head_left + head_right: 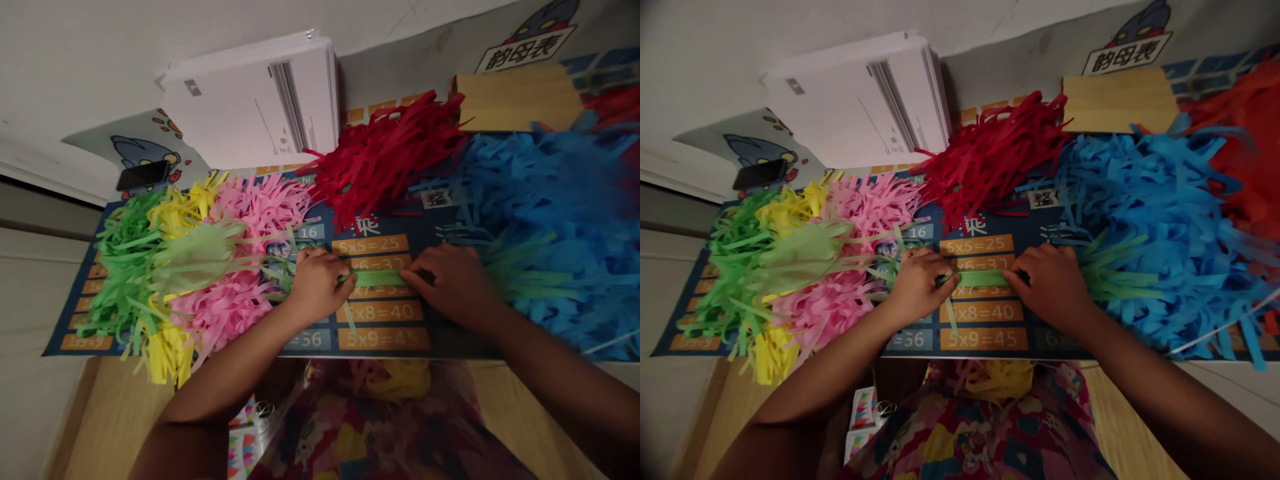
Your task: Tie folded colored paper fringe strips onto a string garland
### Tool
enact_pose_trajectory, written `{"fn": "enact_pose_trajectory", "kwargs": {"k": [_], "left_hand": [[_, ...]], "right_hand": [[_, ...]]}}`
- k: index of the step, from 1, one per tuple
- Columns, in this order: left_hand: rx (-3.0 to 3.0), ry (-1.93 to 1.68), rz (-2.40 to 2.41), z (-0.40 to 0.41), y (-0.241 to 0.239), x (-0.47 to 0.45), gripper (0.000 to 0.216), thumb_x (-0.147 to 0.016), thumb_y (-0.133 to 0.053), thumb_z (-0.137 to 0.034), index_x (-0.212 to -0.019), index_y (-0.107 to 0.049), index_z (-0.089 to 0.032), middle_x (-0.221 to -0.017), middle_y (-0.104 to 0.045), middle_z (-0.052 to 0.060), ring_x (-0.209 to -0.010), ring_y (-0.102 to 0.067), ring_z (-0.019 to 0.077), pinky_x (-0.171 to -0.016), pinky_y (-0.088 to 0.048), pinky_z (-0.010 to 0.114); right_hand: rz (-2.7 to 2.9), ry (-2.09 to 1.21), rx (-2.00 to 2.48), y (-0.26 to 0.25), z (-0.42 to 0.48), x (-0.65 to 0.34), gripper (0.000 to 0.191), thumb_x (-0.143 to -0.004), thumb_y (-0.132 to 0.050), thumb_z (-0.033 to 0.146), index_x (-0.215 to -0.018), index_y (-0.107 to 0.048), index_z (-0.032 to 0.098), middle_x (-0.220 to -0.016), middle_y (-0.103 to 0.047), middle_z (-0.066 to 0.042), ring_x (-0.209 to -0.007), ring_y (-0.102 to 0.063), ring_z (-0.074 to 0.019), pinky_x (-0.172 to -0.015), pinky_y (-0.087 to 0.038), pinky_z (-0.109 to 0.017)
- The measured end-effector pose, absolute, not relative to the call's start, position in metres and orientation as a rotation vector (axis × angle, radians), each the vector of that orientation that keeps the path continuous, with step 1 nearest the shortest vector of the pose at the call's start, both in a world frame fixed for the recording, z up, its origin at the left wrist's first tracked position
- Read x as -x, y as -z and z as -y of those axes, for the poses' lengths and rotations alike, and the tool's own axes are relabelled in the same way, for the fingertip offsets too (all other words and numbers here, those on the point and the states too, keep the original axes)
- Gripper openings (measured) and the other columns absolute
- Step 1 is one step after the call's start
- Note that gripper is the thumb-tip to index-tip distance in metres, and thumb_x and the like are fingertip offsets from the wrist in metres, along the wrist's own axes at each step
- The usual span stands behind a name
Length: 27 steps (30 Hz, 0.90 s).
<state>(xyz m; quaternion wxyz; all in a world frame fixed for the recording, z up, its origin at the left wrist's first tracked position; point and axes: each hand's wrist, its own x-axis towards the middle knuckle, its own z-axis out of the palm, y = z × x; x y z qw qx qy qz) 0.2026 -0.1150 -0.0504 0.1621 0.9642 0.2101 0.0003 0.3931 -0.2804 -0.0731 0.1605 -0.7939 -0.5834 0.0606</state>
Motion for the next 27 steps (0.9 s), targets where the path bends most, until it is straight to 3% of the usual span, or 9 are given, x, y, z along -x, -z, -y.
{"fn": "enact_pose_trajectory", "kwargs": {"k": [5,7,10,12,15,21,27], "left_hand": [[-2.749,-0.015,-0.658,0.114,0.054,-0.203,0.021,-0.088,-0.065,-0.034,-0.073,-0.066,-0.02,-0.074,-0.07,0.003,-0.084,-0.062,0.0244,-0.081,-0.034,0.041],[-2.726,-0.066,-0.681,0.113,0.055,-0.201,0.012,-0.087,-0.068,-0.032,-0.09,-0.068,-0.02,-0.081,-0.071,0.002,-0.085,-0.062,0.0234,-0.082,-0.036,0.041],[-2.868,-0.213,-0.455,0.112,0.053,-0.197,0.024,-0.091,-0.064,-0.029,-0.114,-0.066,-0.022,-0.105,-0.072,0.006,-0.1,-0.06,0.0249,-0.087,-0.037,0.042],[-3.038,-0.247,-0.128,0.114,0.048,-0.195,0.018,-0.098,-0.055,-0.026,-0.111,-0.067,-0.023,-0.111,-0.071,0.006,-0.108,-0.056,0.0244,-0.093,-0.035,0.043],[-3.202,-0.186,0.162,0.121,0.04,-0.195,0.022,-0.102,-0.047,-0.022,-0.104,-0.068,-0.019,-0.101,-0.073,0.006,-0.102,-0.055,0.0235,-0.099,-0.032,0.047],[-3.272,-0.04,0.078,0.13,0.03,-0.208,0.02,-0.092,-0.055,-0.03,-0.09,-0.07,-0.016,-0.083,-0.07,0.01,-0.098,-0.055,0.0291,-0.105,-0.027,0.059],[-3.219,-0.108,-0.058,0.125,0.034,-0.211,0.019,-0.09,-0.057,-0.022,-0.102,-0.07,-0.017,-0.091,-0.073,0.011,-0.097,-0.058,0.0295,-0.1,-0.03,0.058]], "right_hand": [[1.657,-0.164,2.281,0.076,0.279,-0.394,0.03,-0.093,-0.061,0.039,-0.069,-0.066,0.022,-0.076,-0.07,-0.002,-0.078,-0.057,-0.0229,-0.072,-0.024,-0.036],[1.653,-0.11,2.288,0.075,0.279,-0.393,0.03,-0.093,-0.06,0.038,-0.069,-0.065,0.021,-0.076,-0.069,-0.003,-0.077,-0.057,-0.0226,-0.071,-0.024,-0.036],[1.771,0.113,2.203,0.07,0.283,-0.388,0.018,-0.095,-0.057,0.029,-0.085,-0.07,0.02,-0.087,-0.072,-0.006,-0.083,-0.058,-0.0235,-0.075,-0.025,-0.037],[1.991,0.219,2.016,0.066,0.286,-0.383,0.016,-0.094,-0.054,0.019,-0.096,-0.07,0.02,-0.095,-0.073,-0.007,-0.089,-0.059,-0.0238,-0.079,-0.026,-0.039],[2.239,0.203,1.842,0.06,0.286,-0.376,0.014,-0.092,-0.056,0.017,-0.092,-0.069,0.019,-0.092,-0.072,-0.007,-0.085,-0.058,-0.0225,-0.08,-0.026,-0.039],[2.368,0.041,1.932,0.047,0.27,-0.387,0.018,-0.09,-0.05,0.011,-0.082,-0.067,0.014,-0.083,-0.07,-0.01,-0.079,-0.058,-0.0199,-0.077,-0.023,-0.04],[2.192,0.122,1.977,0.049,0.264,-0.374,0.013,-0.086,-0.06,0.025,-0.089,-0.068,0.015,-0.088,-0.07,-0.009,-0.084,-0.059,-0.0229,-0.076,-0.025,-0.038]]}}
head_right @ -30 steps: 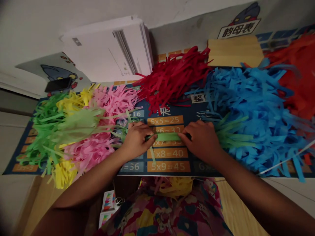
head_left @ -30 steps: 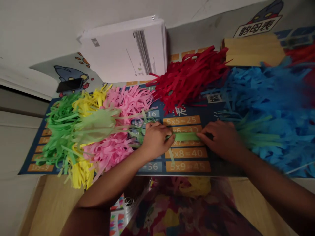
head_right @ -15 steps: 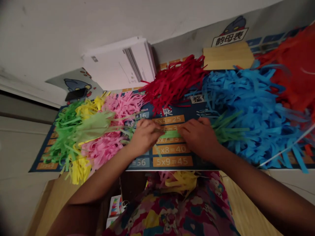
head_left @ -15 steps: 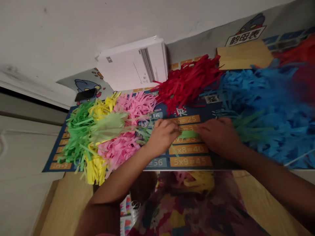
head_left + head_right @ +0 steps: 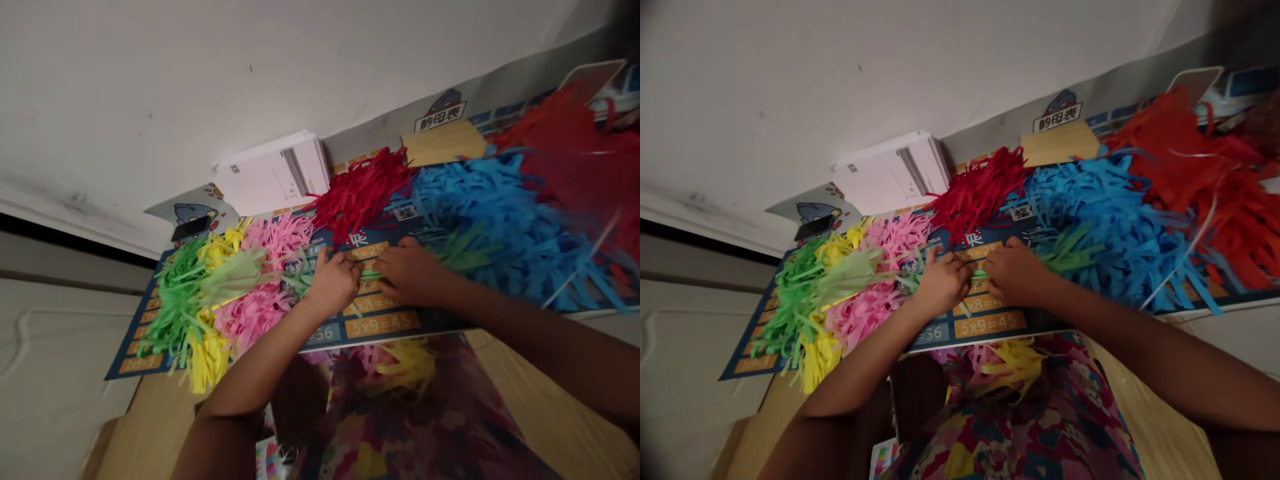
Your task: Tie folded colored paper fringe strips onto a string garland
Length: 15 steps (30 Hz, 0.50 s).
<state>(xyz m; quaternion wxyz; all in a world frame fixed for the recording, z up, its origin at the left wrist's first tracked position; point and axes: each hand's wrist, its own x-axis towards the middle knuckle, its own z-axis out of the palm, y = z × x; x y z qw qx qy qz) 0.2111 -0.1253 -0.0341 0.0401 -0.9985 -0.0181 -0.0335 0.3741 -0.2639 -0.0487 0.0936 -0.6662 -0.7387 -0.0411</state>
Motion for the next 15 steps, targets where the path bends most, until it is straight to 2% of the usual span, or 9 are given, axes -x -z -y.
{"fn": "enact_pose_trajectory", "kwargs": {"k": [2,4,7,10,15], "left_hand": [[3.076,0.134,0.105,0.124,0.035,-0.206,0.015,-0.091,-0.058,-0.024,-0.096,-0.071,-0.018,-0.088,-0.073,0.009,-0.097,-0.059,0.0285,-0.102,-0.029,0.058],[3.1,0.179,0.146,0.122,0.037,-0.198,0.018,-0.095,-0.054,-0.024,-0.091,-0.071,-0.02,-0.086,-0.074,0.007,-0.096,-0.059,0.0264,-0.104,-0.027,0.057],[3.188,0.248,0.246,0.118,0.041,-0.188,0.02,-0.098,-0.053,-0.026,-0.093,-0.072,-0.022,-0.09,-0.075,0.005,-0.098,-0.06,0.0236,-0.104,-0.027,0.053],[3.314,0.223,0.406,0.114,0.045,-0.185,0.014,-0.095,-0.059,-0.027,-0.092,-0.073,-0.023,-0.096,-0.076,0.004,-0.1,-0.061,0.023,-0.099,-0.031,0.048],[3.398,0.209,0.613,0.109,0.05,-0.189,0.015,-0.092,-0.064,-0.031,-0.083,-0.072,-0.022,-0.088,-0.073,0.004,-0.093,-0.061,0.0232,-0.089,-0.035,0.043]], "right_hand": [[2.16,0.218,1.971,0.055,0.266,-0.367,0.014,-0.089,-0.058,0.027,-0.088,-0.067,0.016,-0.088,-0.069,-0.009,-0.087,-0.057,-0.0237,-0.076,-0.026,-0.038],[2.15,0.286,1.985,0.064,0.272,-0.368,0.016,-0.093,-0.053,0.02,-0.084,-0.067,0.017,-0.084,-0.069,-0.007,-0.085,-0.056,-0.0225,-0.076,-0.026,-0.038],[2.075,0.283,1.999,0.075,0.283,-0.382,0.023,-0.096,-0.05,0.017,-0.082,-0.068,0.019,-0.083,-0.07,-0.005,-0.083,-0.055,-0.021,-0.077,-0.026,-0.037],[1.936,0.131,1.984,0.082,0.29,-0.4,0.02,-0.096,-0.055,0.024,-0.085,-0.072,0.021,-0.089,-0.072,-0.004,-0.087,-0.057,-0.021,-0.078,-0.027,-0.036],[1.782,-0.162,1.987,0.086,0.287,-0.412,0.021,-0.094,-0.06,0.033,-0.084,-0.074,0.023,-0.092,-0.072,-0.004,-0.089,-0.06,-0.021,-0.077,-0.029,-0.035]]}}
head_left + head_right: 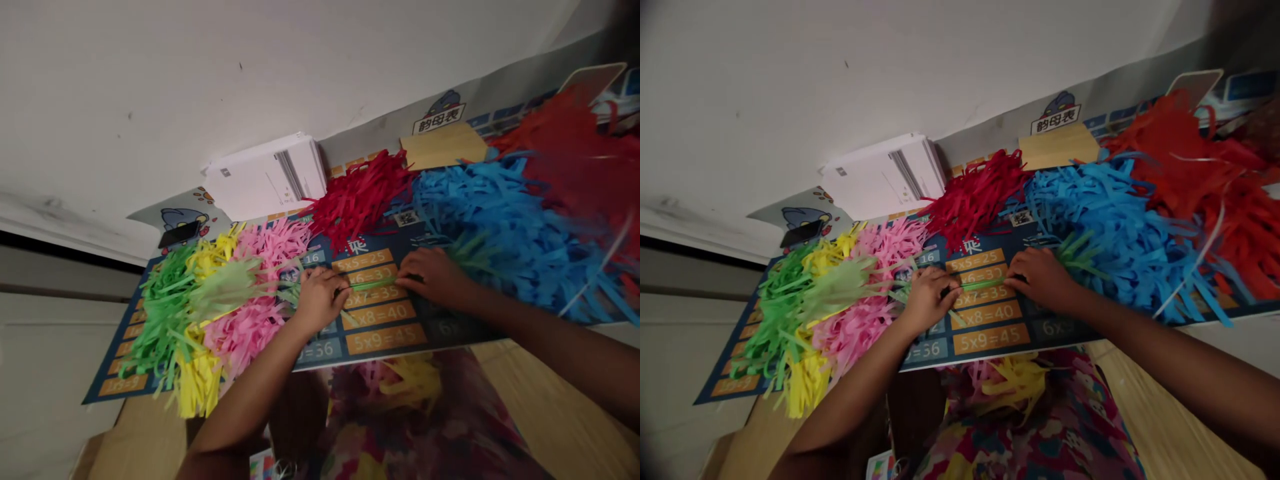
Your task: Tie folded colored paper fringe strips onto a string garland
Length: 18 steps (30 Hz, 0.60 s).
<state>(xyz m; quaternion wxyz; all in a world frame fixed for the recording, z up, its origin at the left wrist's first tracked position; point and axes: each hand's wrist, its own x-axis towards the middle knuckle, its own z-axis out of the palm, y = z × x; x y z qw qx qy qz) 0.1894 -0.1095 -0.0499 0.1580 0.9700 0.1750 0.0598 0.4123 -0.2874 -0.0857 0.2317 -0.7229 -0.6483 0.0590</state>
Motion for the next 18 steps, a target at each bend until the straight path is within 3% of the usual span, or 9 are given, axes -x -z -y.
{"fn": "enact_pose_trajectory", "kwargs": {"k": [13,18], "left_hand": [[-2.769,-0.115,-0.56,0.108,0.055,-0.201,0.015,-0.089,-0.062,-0.029,-0.078,-0.068,-0.021,-0.082,-0.071,0.003,-0.089,-0.059,0.0232,-0.081,-0.034,0.041],[-2.897,-0.18,-0.415,0.112,0.049,-0.198,0.011,-0.092,-0.062,-0.026,-0.099,-0.07,-0.025,-0.095,-0.072,0.004,-0.096,-0.058,0.0238,-0.088,-0.034,0.045]], "right_hand": [[1.631,-0.37,2.192,0.077,0.273,-0.41,0.011,-0.082,-0.066,0.027,-0.072,-0.067,0.022,-0.082,-0.068,-0.002,-0.086,-0.06,-0.0224,-0.077,-0.032,-0.035],[1.867,-0.166,2.163,0.062,0.272,-0.401,0.006,-0.085,-0.066,0.022,-0.084,-0.071,0.023,-0.09,-0.072,-0.003,-0.09,-0.058,-0.024,-0.075,-0.028,-0.038]]}}
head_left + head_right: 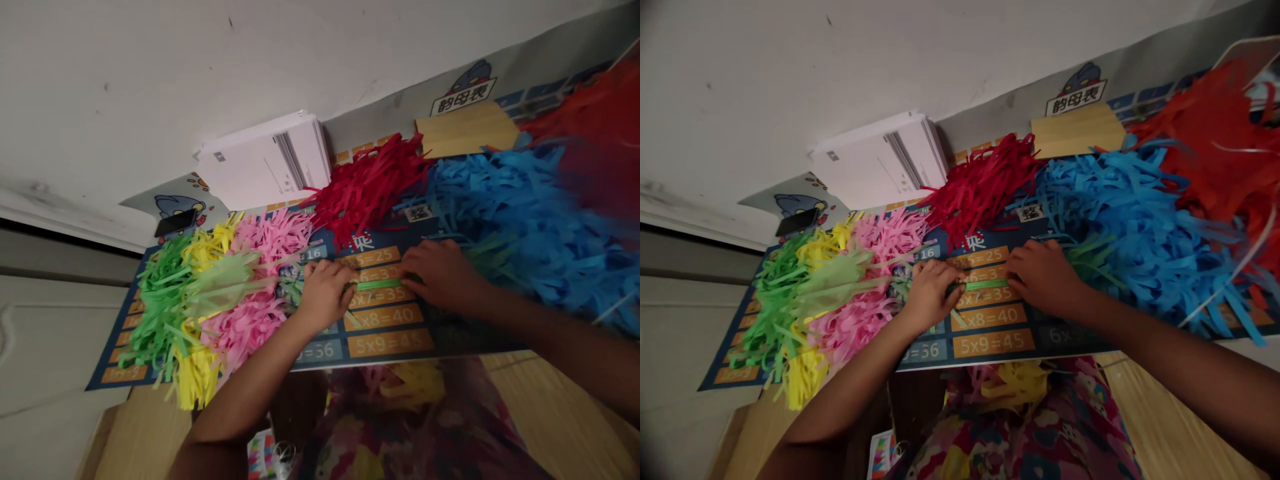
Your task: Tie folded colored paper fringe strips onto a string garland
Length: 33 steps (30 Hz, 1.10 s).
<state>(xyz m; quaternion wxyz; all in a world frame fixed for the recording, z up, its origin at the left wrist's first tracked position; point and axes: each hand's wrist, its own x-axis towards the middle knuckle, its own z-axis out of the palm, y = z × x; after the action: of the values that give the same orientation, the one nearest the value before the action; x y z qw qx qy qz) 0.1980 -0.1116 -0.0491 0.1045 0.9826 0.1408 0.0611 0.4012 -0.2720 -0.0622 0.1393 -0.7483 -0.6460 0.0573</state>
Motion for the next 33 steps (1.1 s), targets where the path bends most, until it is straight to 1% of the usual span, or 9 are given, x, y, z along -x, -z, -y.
{"fn": "enact_pose_trajectory", "kwargs": {"k": [3,8,11,16,21,24,27,30,33], "left_hand": [[-3.091,-0.233,-0.096,0.119,0.042,-0.198,0.016,-0.098,-0.056,-0.023,-0.103,-0.071,-0.028,-0.098,-0.071,0.003,-0.103,-0.055,0.024,-0.099,-0.028,0.05],[-3.187,-0.205,0.067,0.125,0.037,-0.206,0.024,-0.1,-0.048,-0.026,-0.099,-0.071,-0.019,-0.089,-0.07,0.006,-0.1,-0.054,0.0245,-0.103,-0.028,0.05],[-3.167,-0.218,0.024,0.122,0.04,-0.212,0.025,-0.098,-0.05,-0.029,-0.103,-0.071,-0.018,-0.093,-0.072,0.008,-0.101,-0.055,0.0257,-0.103,-0.028,0.052],[-3.169,-0.285,-0.011,0.119,0.046,-0.214,0.023,-0.099,-0.05,-0.027,-0.099,-0.071,-0.02,-0.09,-0.072,0.006,-0.098,-0.055,0.0251,-0.101,-0.028,0.053],[-3.161,-0.33,-0.048,0.124,0.056,-0.203,0.027,-0.103,-0.046,-0.024,-0.097,-0.072,-0.024,-0.091,-0.072,0.003,-0.097,-0.055,0.0227,-0.097,-0.03,0.049],[-3.064,-0.369,-0.099,0.124,0.061,-0.195,0.023,-0.102,-0.05,-0.024,-0.099,-0.073,-0.024,-0.091,-0.073,0.003,-0.095,-0.057,0.021,-0.093,-0.032,0.045],[-2.915,-0.375,-0.197,0.122,0.064,-0.189,0.021,-0.099,-0.057,-0.029,-0.091,-0.076,-0.026,-0.089,-0.075,0.003,-0.092,-0.06,0.0203,-0.091,-0.033,0.043],[-2.774,-0.337,-0.262,0.118,0.063,-0.186,0.017,-0.094,-0.065,-0.03,-0.083,-0.077,-0.026,-0.09,-0.076,0.002,-0.092,-0.062,0.0203,-0.087,-0.034,0.041],[-2.67,-0.31,-0.338,0.117,0.063,-0.184,0.009,-0.088,-0.072,-0.028,-0.082,-0.078,-0.024,-0.094,-0.077,0.004,-0.094,-0.064,0.0214,-0.087,-0.036,0.04]], "right_hand": [[2.118,0.107,1.968,0.054,0.275,-0.392,0.015,-0.092,-0.06,0.02,-0.084,-0.072,0.022,-0.088,-0.072,-0.004,-0.093,-0.056,-0.0237,-0.08,-0.027,-0.041],[2.355,0.323,1.853,0.048,0.271,-0.386,0.021,-0.092,-0.056,0.01,-0.078,-0.069,0.019,-0.084,-0.069,-0.006,-0.091,-0.053,-0.0227,-0.081,-0.027,-0.041],[2.312,0.305,1.925,0.047,0.264,-0.39,0.022,-0.093,-0.052,0.013,-0.08,-0.068,0.018,-0.085,-0.069,-0.007,-0.091,-0.052,-0.0229,-0.082,-0.027,-0.041],[2.187,0.283,2.003,0.047,0.26,-0.383,0.01,-0.088,-0.061,0.024,-0.083,-0.068,0.018,-0.091,-0.07,-0.009,-0.091,-0.052,-0.0251,-0.079,-0.027,-0.041],[2.222,0.369,1.945,0.057,0.266,-0.369,0.024,-0.096,-0.048,0.01,-0.085,-0.067,0.02,-0.087,-0.07,-0.006,-0.092,-0.053,-0.0238,-0.083,-0.028,-0.041],[2.212,0.354,1.899,0.065,0.276,-0.377,0.022,-0.097,-0.051,0.012,-0.089,-0.07,0.02,-0.091,-0.073,-0.005,-0.093,-0.054,-0.0234,-0.083,-0.028,-0.04],[2.125,0.321,1.827,0.072,0.286,-0.393,0.019,-0.097,-0.055,0.017,-0.088,-0.072,0.022,-0.098,-0.075,-0.003,-0.095,-0.056,-0.0223,-0.082,-0.029,-0.039],[2.01,0.188,1.77,0.081,0.29,-0.406,0.019,-0.095,-0.06,0.023,-0.082,-0.074,0.024,-0.098,-0.075,-0.003,-0.094,-0.059,-0.0219,-0.082,-0.03,-0.038],[1.919,0.021,1.747,0.09,0.288,-0.416,0.018,-0.093,-0.064,0.029,-0.08,-0.076,0.025,-0.093,-0.074,-0.004,-0.091,-0.06,-0.0214,-0.081,-0.033,-0.037]]}}
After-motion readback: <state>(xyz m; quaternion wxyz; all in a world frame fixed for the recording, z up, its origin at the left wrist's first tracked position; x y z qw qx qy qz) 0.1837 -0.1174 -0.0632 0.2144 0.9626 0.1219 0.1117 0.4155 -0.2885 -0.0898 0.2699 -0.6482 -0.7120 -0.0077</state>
